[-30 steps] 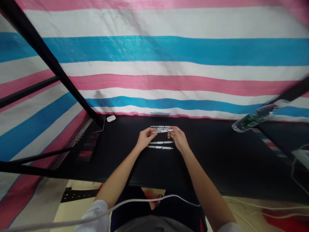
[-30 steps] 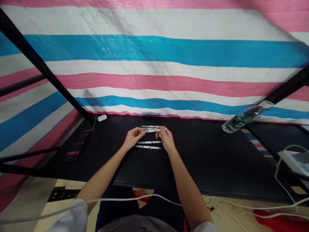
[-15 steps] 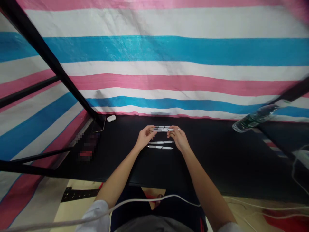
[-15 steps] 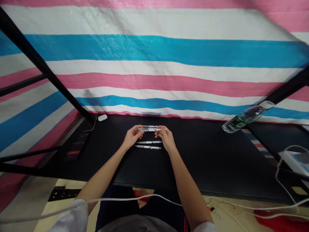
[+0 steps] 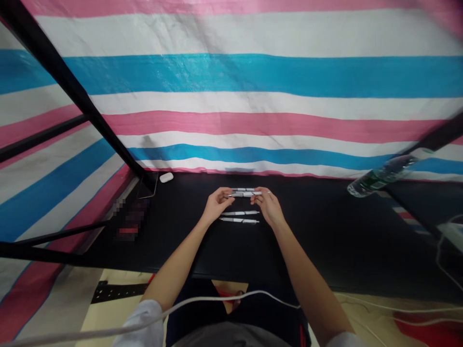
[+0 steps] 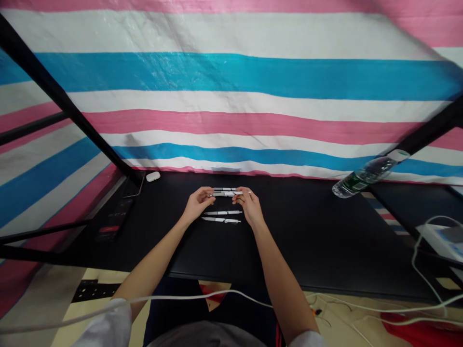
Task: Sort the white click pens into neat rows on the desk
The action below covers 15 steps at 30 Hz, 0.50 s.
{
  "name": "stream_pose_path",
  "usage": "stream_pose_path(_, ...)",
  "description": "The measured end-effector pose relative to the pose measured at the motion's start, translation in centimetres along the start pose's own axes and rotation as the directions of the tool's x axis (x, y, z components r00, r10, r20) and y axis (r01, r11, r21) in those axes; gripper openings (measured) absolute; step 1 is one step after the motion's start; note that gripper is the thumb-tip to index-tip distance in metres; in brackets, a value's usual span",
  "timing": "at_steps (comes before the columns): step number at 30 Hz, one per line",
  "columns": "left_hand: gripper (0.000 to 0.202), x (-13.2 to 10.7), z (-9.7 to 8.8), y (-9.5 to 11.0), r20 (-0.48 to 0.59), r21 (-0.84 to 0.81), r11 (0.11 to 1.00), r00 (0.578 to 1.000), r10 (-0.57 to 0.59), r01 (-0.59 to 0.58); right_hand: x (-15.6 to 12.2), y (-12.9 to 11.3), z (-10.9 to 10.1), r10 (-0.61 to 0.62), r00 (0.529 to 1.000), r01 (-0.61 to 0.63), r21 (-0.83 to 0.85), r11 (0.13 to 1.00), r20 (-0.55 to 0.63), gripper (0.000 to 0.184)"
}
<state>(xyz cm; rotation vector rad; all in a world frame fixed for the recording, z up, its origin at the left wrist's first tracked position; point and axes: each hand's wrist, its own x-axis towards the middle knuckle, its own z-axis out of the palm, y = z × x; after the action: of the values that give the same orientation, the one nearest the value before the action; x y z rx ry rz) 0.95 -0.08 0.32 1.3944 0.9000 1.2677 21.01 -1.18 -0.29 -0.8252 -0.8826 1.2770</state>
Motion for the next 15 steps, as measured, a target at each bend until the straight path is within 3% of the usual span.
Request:
stream_pose_path(6, 0.033, 0.11, -0.28, -0.05, 0.017, 0.035, 0.996, 0.996, -0.086, 0.086, -0.08, -0.13, -0.04, 0.014, 1.000, -0.014, -0.017, 1.000, 0.000, 0.030)
stream_pose_path(11, 0.032, -0.06, -0.21, -0.07, 0.052, 0.026, 0.999, 0.998, -0.033, 0.032, 0.13, 0.17, 0.06, 0.037, 0.998, -0.036, 0.013, 0.999, -0.048, 0.035)
stream_pose_path(15, 0.040, -0.12, 0.05, -0.05, 0.082, 0.032, 0.999, 0.996, -0.020, 0.018, 0.41, -0.33, 0.07, 0.061, 0.996, -0.049, 0.156, 0.986, -0.069, 0.039)
